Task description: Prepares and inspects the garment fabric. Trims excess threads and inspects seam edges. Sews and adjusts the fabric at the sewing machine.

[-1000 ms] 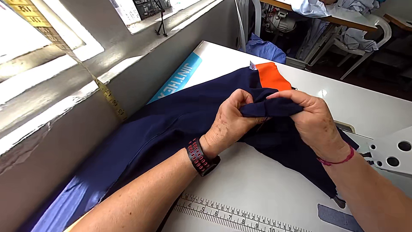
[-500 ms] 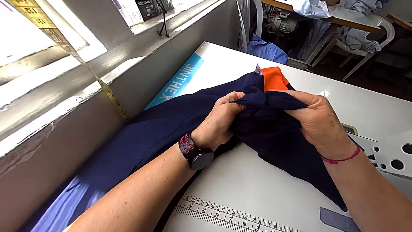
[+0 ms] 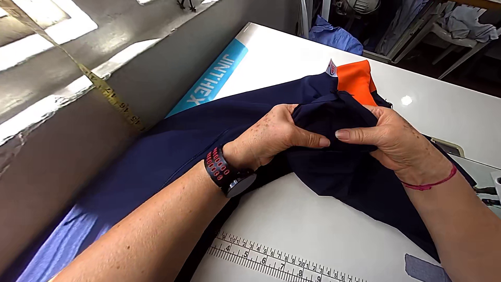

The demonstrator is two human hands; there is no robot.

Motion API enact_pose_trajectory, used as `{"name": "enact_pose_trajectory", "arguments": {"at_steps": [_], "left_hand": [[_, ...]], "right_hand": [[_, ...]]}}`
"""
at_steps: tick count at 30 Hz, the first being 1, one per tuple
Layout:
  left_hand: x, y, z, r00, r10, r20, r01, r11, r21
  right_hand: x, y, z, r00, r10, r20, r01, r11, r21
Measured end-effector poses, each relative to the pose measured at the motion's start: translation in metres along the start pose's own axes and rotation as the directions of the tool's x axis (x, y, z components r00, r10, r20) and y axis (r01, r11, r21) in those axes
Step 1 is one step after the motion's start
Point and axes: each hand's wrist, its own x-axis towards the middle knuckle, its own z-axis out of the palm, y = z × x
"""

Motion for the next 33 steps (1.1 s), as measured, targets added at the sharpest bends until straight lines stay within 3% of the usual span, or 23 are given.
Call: {"name": "enact_pose_trajectory", "arguments": {"at_steps": [3,10,20,25,27,29,31,32,33], "left_hand": [[0.001,-0.001,-0.003,0.999,-0.04,0.018,0.038,0.997,0.074],[0.002,-0.003,-0.002,0.999,-0.042,0.007,0.042,0.998,0.037],[0.004,-0.008,-0.003,0.999,0.044,0.031,-0.044,0.999,0.002],[-0.003,-0.004,0.009,0.986,0.117,-0.117,-0.109,0.992,0.07],[-0.004,-0.008,0.011,0.966,0.226,-0.128,-0.202,0.964,0.173],[-0.004,-0.016,0.013,0.882,0.459,-0.105,-0.373,0.817,0.439],[-0.002,-0.028,0.013,0.67,0.741,0.028,-0.5,0.423,0.756],[-0.002,-0.029,0.013,0.572,0.809,0.131,-0.525,0.239,0.817],[-0.004,-0.029,0.014,0.509,0.831,0.224,-0.562,0.123,0.818]], "right_hand": [[0.0,0.0,-0.002,1.0,-0.004,0.029,0.004,1.0,-0.009],[-0.002,0.0,0.001,0.999,-0.012,0.032,0.013,1.0,-0.016],[-0.002,0.002,-0.001,0.999,-0.012,0.032,0.013,0.999,-0.035],[-0.009,0.002,0.007,0.99,-0.139,0.007,0.136,0.951,-0.279],[-0.011,0.005,0.009,0.975,-0.221,-0.025,0.198,0.911,-0.362],[-0.01,0.01,0.011,0.925,-0.377,-0.043,0.306,0.807,-0.506],[-0.007,0.018,0.008,0.776,-0.628,0.047,0.465,0.521,-0.716],[-0.004,0.02,0.005,0.688,-0.715,0.126,0.537,0.384,-0.751],[-0.001,0.02,0.0,0.613,-0.768,0.189,0.591,0.286,-0.755]]}}
